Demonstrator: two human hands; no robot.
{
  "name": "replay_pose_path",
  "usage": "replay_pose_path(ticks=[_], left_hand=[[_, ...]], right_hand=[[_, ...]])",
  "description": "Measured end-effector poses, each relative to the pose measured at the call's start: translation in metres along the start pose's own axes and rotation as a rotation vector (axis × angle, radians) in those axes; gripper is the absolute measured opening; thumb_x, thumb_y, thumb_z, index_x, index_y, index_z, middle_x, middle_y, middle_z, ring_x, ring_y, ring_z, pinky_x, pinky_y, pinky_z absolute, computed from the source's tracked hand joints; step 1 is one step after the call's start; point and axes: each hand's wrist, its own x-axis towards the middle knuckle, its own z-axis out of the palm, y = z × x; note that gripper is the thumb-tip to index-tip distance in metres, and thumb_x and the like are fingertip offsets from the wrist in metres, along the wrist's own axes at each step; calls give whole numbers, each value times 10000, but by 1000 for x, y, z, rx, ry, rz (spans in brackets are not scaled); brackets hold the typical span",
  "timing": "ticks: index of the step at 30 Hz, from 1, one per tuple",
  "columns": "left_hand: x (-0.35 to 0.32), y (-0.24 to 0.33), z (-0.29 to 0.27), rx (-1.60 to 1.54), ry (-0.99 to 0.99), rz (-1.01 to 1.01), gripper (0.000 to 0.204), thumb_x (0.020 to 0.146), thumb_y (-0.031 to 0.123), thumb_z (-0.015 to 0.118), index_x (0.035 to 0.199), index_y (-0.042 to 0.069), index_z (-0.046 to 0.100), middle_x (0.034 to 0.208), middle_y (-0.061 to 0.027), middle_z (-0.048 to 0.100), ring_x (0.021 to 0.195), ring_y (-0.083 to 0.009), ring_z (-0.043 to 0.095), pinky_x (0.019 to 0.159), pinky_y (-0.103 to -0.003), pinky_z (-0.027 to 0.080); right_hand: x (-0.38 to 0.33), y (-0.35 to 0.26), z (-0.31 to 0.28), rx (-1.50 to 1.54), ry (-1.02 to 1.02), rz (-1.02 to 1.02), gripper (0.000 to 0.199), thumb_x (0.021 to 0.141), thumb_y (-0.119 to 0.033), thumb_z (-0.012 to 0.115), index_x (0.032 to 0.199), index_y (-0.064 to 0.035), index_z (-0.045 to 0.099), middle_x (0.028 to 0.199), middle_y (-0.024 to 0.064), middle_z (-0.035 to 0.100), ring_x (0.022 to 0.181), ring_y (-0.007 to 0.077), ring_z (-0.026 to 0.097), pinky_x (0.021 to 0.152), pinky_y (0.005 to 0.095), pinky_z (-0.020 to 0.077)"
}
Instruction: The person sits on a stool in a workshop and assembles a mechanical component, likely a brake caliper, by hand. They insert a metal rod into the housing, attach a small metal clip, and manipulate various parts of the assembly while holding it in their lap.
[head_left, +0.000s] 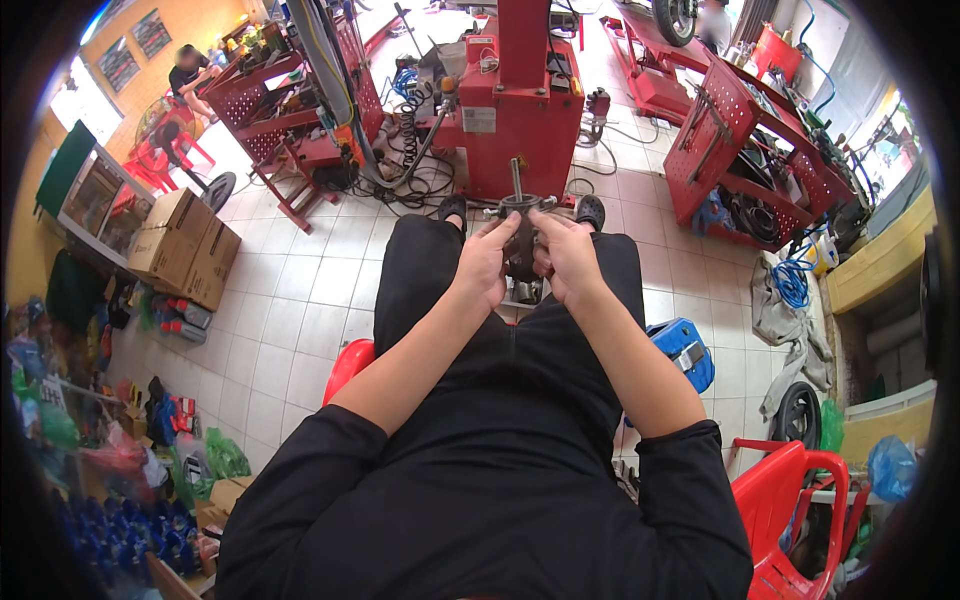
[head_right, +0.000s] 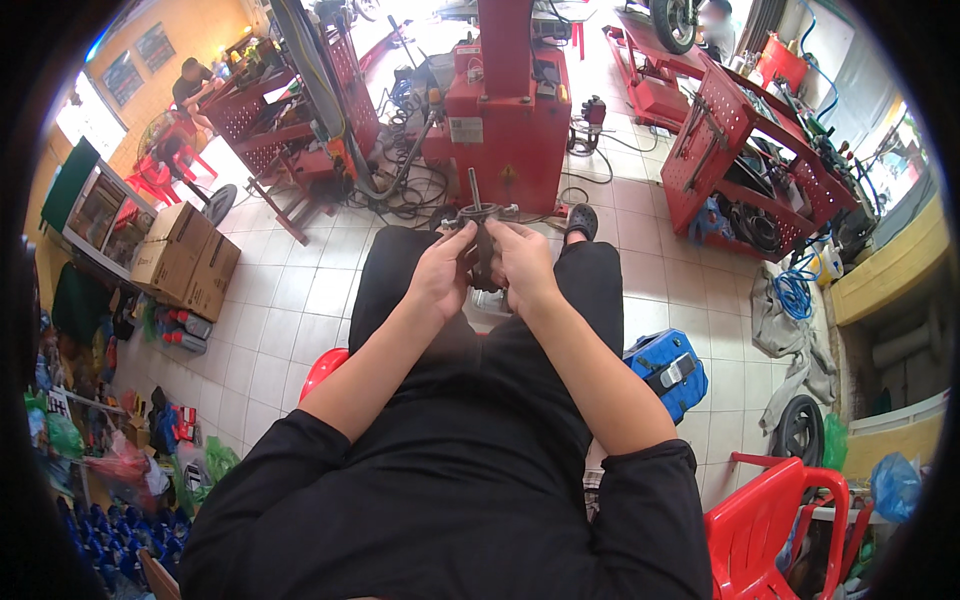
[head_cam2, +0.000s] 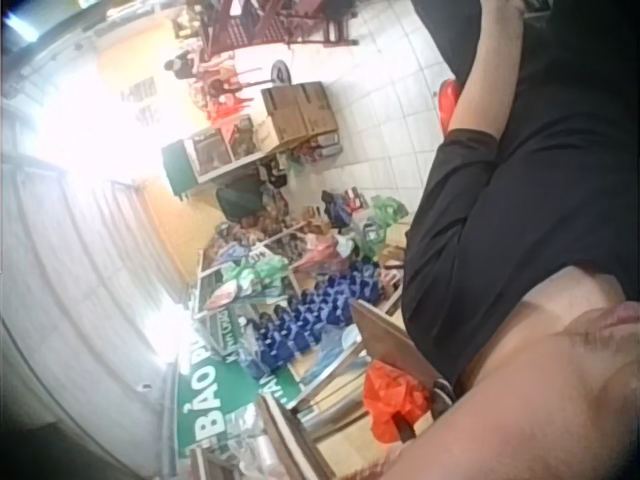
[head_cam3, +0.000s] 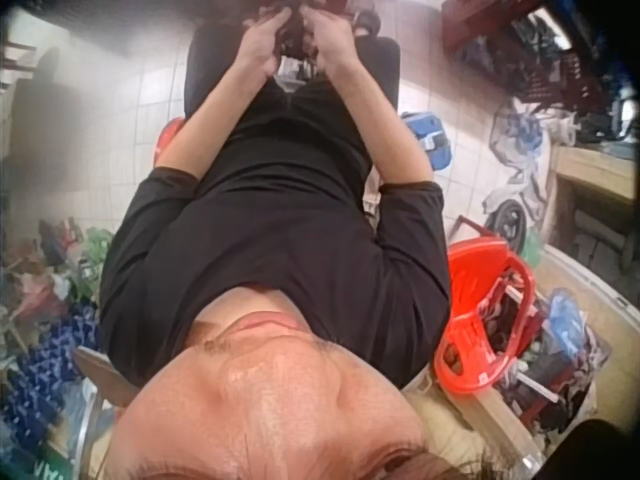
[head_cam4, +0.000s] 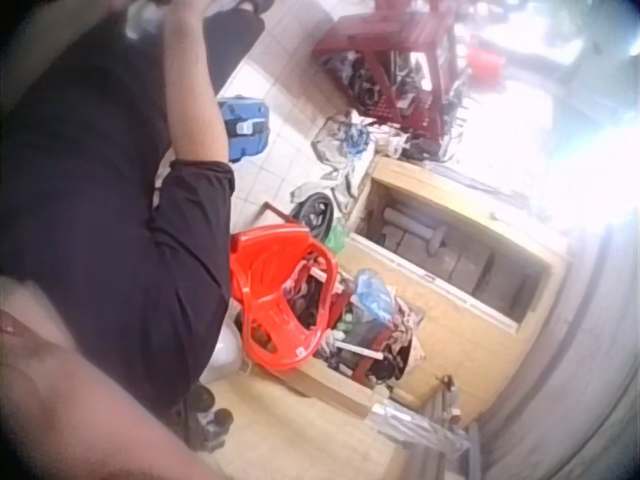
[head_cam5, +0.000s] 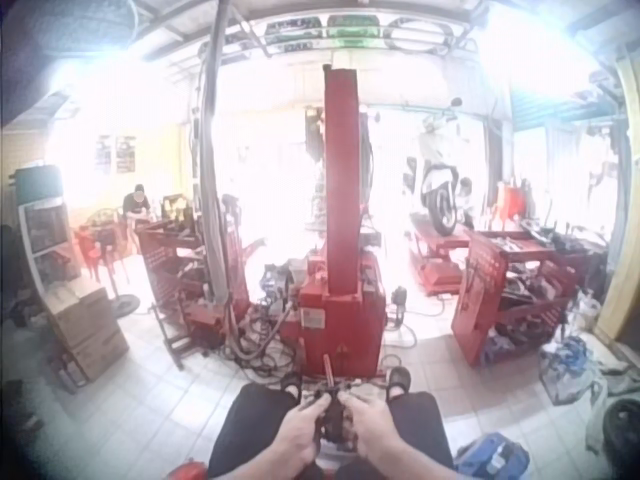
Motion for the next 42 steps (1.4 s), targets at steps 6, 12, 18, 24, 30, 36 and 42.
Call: replay_pose_path(ticks=[6,12,18,24,30,36,42], left_hand=[[0,-4,-4,66,-26,-2,181,895,261,607,1042,155,593,989,25,600,936,-161,520,801,-365,395],[1,-3,-4,90,-48,-12,192,900,282,599,1045,158,578,989,24,591,936,-167,516,830,-374,379],[6,-8,-7,85,0,-70,181,903,310,588,1014,168,567,994,29,584,974,-176,504,854,-422,362],[8,-8,-9,71,22,-44,182,906,317,587,1017,174,569,1004,29,584,979,-175,512,855,-406,360],[7,-5,-8,25,-36,-18,188,895,280,613,1031,160,563,1022,20,585,994,-186,512,831,-408,379],[1,-2,-4,-46,-52,46,183,861,203,675,982,95,590,874,-10,625,809,-139,580,718,-286,462],[2,-1,-7,9,-74,100,164,871,182,662,980,69,616,873,-16,646,786,-118,595,719,-259,468]], right_hand=[[1,1,-4,-5,21,31,132,882,-177,593,832,-62,553,526,-72,372,371,46,304,362,240,212],[9,5,-10,-9,-35,-3,159,891,-189,598,814,-64,536,522,-72,370,368,41,292,363,232,205],[7,6,-9,-89,-3,-12,184,897,-210,603,855,-38,551,541,-63,419,375,31,310,363,223,217],[8,7,-10,-51,-47,-19,181,890,-180,604,937,-7,576,576,-43,464,382,32,330,367,224,228],[7,7,-10,78,-62,-24,152,878,-152,610,929,-13,578,577,-56,446,386,32,339,363,224,239],[-1,1,-4,23,-53,-10,106,865,-142,618,872,-50,567,562,-78,397,388,33,327,360,222,226],[-3,-10,-4,1,-82,62,78,865,-132,602,844,-67,563,549,-79,381,385,37,320,362,222,227]])
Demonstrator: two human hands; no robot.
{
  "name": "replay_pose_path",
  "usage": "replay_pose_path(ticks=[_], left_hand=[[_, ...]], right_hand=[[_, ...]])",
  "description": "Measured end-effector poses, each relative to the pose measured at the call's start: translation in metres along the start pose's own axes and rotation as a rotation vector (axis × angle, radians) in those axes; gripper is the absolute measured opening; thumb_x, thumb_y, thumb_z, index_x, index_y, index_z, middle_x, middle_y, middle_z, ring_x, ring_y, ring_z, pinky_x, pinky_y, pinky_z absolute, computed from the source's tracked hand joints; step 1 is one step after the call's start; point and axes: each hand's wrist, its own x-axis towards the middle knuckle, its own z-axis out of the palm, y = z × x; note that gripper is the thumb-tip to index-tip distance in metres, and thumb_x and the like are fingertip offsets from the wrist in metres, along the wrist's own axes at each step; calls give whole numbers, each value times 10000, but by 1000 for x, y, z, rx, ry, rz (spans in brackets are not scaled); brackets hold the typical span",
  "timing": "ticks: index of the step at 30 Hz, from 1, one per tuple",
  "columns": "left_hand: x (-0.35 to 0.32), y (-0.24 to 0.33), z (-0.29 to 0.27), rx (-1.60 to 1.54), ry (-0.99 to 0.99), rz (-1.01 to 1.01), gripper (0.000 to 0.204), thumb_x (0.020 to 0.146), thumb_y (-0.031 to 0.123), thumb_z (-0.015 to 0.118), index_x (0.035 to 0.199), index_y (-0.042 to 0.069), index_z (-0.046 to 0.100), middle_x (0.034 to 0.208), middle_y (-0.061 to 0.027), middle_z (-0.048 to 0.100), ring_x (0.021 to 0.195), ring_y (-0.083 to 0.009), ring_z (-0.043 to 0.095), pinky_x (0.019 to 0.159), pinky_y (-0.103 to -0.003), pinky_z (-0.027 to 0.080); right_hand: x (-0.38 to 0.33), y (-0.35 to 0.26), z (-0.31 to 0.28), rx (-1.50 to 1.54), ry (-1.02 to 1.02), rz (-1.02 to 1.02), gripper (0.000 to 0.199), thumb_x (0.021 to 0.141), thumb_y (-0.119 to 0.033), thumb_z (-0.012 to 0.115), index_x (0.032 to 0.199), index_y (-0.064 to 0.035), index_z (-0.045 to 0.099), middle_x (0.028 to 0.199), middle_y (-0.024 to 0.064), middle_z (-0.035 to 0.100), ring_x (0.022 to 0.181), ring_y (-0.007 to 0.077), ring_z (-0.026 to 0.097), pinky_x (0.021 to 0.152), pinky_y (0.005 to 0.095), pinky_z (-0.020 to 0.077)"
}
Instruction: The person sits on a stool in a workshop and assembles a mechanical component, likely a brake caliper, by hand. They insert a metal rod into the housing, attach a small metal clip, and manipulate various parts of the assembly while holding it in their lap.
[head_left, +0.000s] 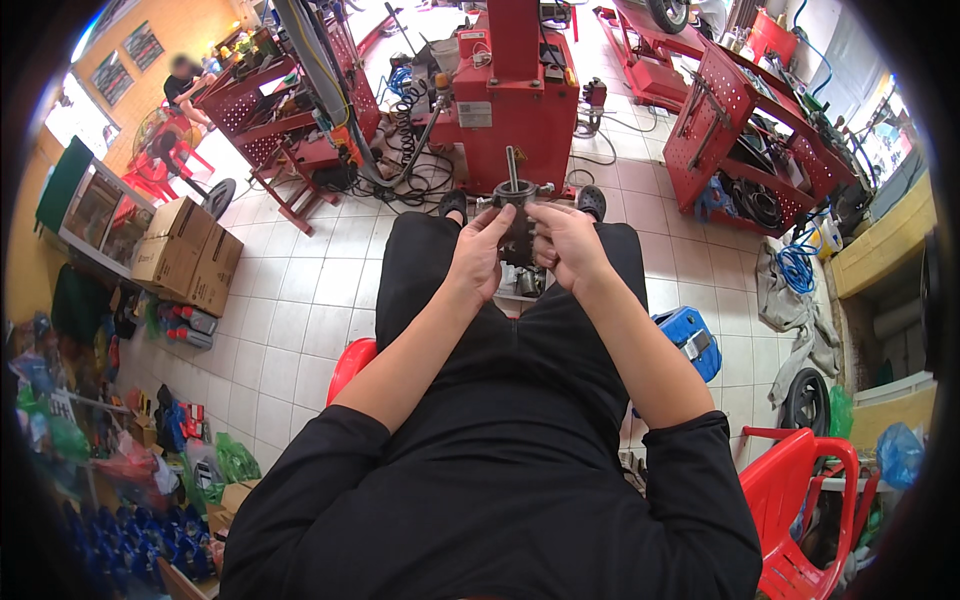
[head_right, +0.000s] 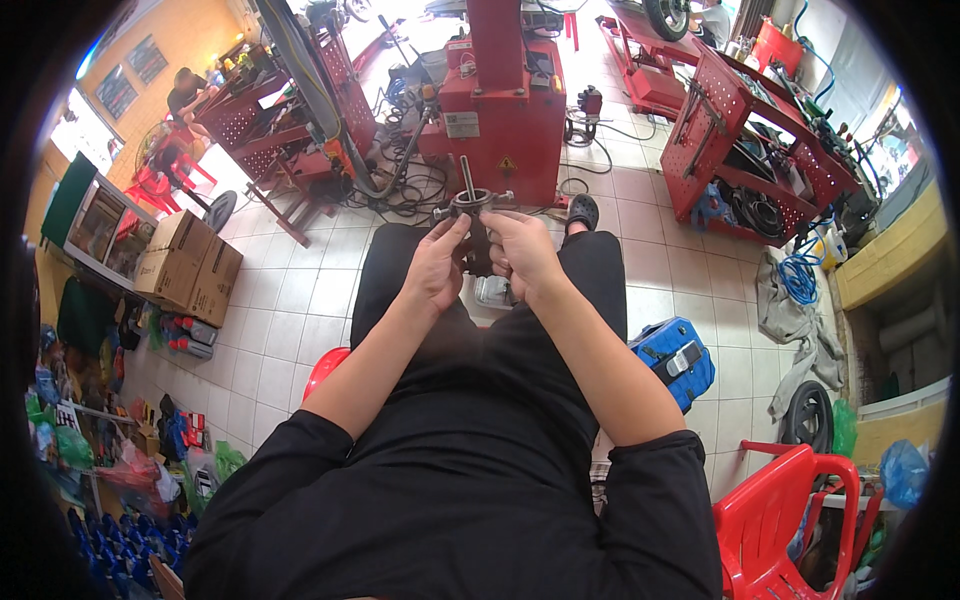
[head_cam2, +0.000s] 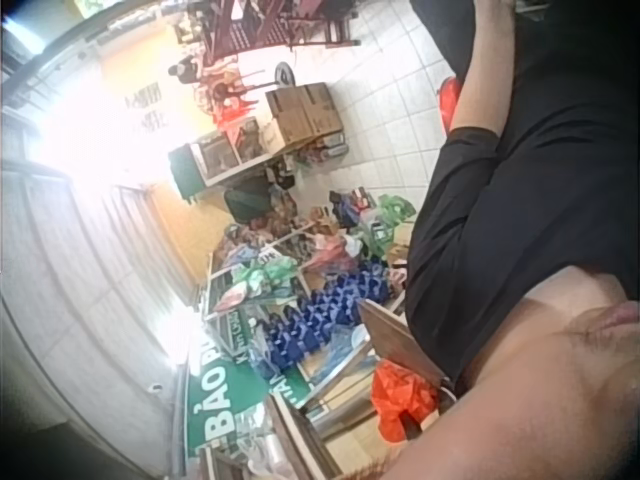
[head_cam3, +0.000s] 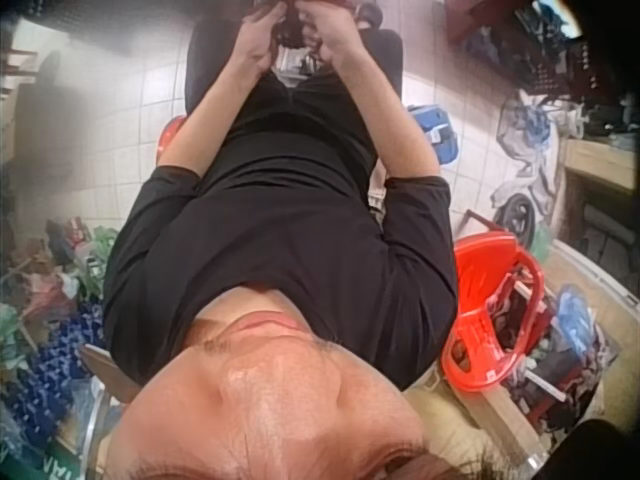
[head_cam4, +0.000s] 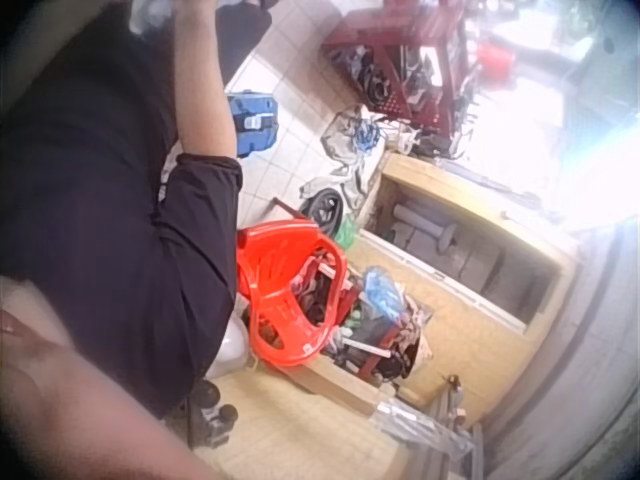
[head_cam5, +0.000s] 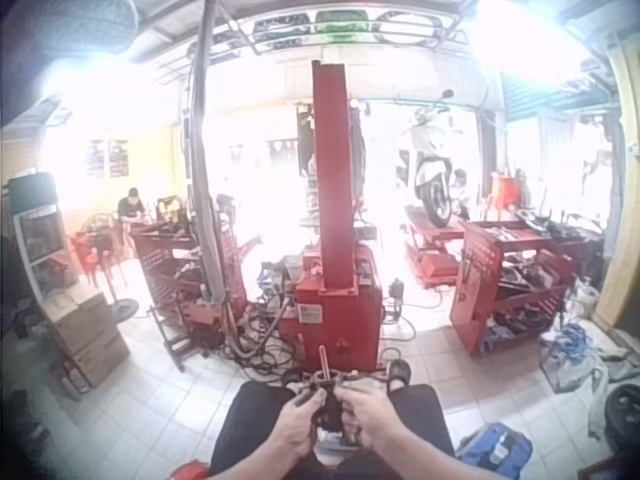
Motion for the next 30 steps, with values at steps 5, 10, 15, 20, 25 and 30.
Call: replay_pose_path(ticks=[5,10,15,20,25,30], left_hand=[[-2,4,2,110,-82,81,161,864,176,667,994,85,635,893,2,644,807,-109,572,724,-260,434],[-1,7,3,165,-136,267,151,875,79,629,1019,37,643,950,-34,661,866,-107,590,773,-255,441],[-15,31,23,48,-221,305,172,839,20,659,1010,14,645,970,-54,662,834,-97,613,746,-242,502],[-21,37,32,-35,-148,240,176,876,30,601,1051,7,599,1000,-80,645,930,-159,596,831,-284,462],[-21,41,35,-66,-37,109,161,878,70,613,1024,24,566,948,-66,626,884,-171,588,798,-295,469],[-21,38,35,-82,-20,111,141,833,74,675,953,25,619,897,-49,651,770,-117,611,688,-253,501]], right_hand=[[4,10,0,167,-16,-52,84,870,-139,610,850,-69,568,546,-81,367,384,36,315,363,222,228],[-2,12,7,181,-96,-140,123,883,-150,617,915,-34,588,563,-72,415,395,27,331,368,216,235],[-21,-17,19,-193,-128,-327,188,903,-132,596,1007,25,592,684,11,587,520,23,480,446,194,356],[-32,-36,20,-739,45,-498,220,855,-122,598,980,54,553,872,124,617,801,150,600,691,286,476],[-37,-41,20,-941,18,-728,194,859,-48,522,1018,64,520,986,196,585,880,242,604,778,329,464],[-46,-47,27,-998,-50,-836,187,866,-34,518,1038,41,521,956,195,610,833,292,631,743,351,479]])
